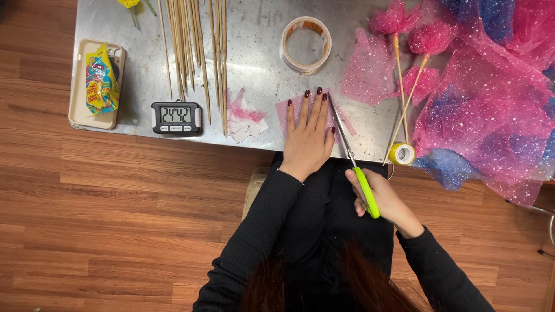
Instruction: The person uses green-handled scissors to cut a piece of pink glittery fabric on a metal table. They hold the fabric with their left hand and cut it into smaller pieces, occasionally adjusting the fabric's position.
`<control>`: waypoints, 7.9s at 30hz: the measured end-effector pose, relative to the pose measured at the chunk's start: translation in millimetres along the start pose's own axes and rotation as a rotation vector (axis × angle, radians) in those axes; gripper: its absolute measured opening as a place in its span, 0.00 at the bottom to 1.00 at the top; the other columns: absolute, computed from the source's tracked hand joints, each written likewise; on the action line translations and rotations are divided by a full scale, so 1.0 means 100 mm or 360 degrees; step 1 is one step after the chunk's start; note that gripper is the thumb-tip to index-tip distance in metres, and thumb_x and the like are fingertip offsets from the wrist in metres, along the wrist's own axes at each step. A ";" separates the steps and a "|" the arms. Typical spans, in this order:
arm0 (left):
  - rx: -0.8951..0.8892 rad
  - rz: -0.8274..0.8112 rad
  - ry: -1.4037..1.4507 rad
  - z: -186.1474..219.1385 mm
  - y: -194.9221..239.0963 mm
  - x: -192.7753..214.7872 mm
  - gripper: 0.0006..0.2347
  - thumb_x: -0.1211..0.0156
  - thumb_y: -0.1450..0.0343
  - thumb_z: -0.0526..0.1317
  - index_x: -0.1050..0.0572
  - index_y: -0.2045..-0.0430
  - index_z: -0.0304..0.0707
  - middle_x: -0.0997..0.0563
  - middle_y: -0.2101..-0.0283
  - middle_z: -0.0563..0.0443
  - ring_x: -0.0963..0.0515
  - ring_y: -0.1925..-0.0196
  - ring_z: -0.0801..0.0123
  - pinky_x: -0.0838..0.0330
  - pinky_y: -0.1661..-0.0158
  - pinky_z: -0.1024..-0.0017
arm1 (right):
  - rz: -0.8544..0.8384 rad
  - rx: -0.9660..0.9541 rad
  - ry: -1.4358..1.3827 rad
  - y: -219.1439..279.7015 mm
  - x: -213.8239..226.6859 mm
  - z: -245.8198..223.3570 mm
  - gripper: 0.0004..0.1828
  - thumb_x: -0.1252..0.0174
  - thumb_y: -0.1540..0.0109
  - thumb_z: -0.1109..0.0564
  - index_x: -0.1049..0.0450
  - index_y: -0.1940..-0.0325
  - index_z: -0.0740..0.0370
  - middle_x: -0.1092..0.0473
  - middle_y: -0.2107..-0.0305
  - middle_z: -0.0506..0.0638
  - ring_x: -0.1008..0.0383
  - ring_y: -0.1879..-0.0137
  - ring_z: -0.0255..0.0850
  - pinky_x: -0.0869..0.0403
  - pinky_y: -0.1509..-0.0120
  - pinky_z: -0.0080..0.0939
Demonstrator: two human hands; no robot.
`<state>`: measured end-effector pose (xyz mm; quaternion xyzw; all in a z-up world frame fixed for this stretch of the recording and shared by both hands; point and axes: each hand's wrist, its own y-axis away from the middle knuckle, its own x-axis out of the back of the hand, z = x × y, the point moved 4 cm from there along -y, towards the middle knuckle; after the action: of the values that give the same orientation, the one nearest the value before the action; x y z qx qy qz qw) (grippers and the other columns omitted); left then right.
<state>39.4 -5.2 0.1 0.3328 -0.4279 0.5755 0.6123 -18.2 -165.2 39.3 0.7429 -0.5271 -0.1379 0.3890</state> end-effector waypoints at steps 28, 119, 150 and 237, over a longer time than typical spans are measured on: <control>-0.0007 0.0034 0.0025 0.00 0.01 -0.02 0.25 0.64 0.26 0.46 0.51 0.34 0.34 0.58 0.28 0.43 0.63 0.26 0.53 0.76 0.32 0.45 | -0.0032 -0.0017 0.0084 -0.11 0.00 -0.09 0.24 0.51 0.35 0.47 0.37 0.76 0.70 0.42 0.90 0.51 0.30 0.90 0.43 0.27 0.88 0.35; 0.0023 0.0619 -0.0014 0.29 0.13 0.05 0.07 0.43 0.34 0.39 0.24 0.69 0.36 0.25 0.57 0.44 0.27 0.49 0.51 0.35 0.49 0.57 | -0.0309 0.0768 -0.0595 -0.18 0.15 0.12 0.29 0.67 0.31 0.44 0.36 0.68 0.73 0.45 0.84 0.49 0.37 0.89 0.37 0.32 0.88 0.38; -0.0255 -0.0093 0.0030 0.10 -0.02 0.08 0.21 0.63 0.25 0.42 0.45 0.36 0.33 0.49 0.30 0.37 0.56 0.27 0.52 0.68 0.33 0.50 | -0.0289 -0.0023 -0.0447 0.41 0.31 1.01 0.19 0.58 0.32 0.49 0.37 0.62 0.70 0.48 0.82 0.45 0.44 0.85 0.32 0.40 0.85 0.30; -0.0182 -0.0052 -0.0015 0.01 0.00 0.01 0.23 0.66 0.24 0.44 0.51 0.34 0.33 0.54 0.29 0.39 0.58 0.27 0.57 0.72 0.32 0.52 | -0.0116 0.0061 -0.0245 0.47 -0.12 0.84 0.26 0.57 0.35 0.39 0.36 0.71 0.65 0.43 0.91 0.43 0.34 0.90 0.35 0.30 0.88 0.36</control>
<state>39.3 -6.1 1.1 0.3068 -0.4575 0.5384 0.6377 -106.4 -197.1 15.9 0.7561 -0.5306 -0.1985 0.3277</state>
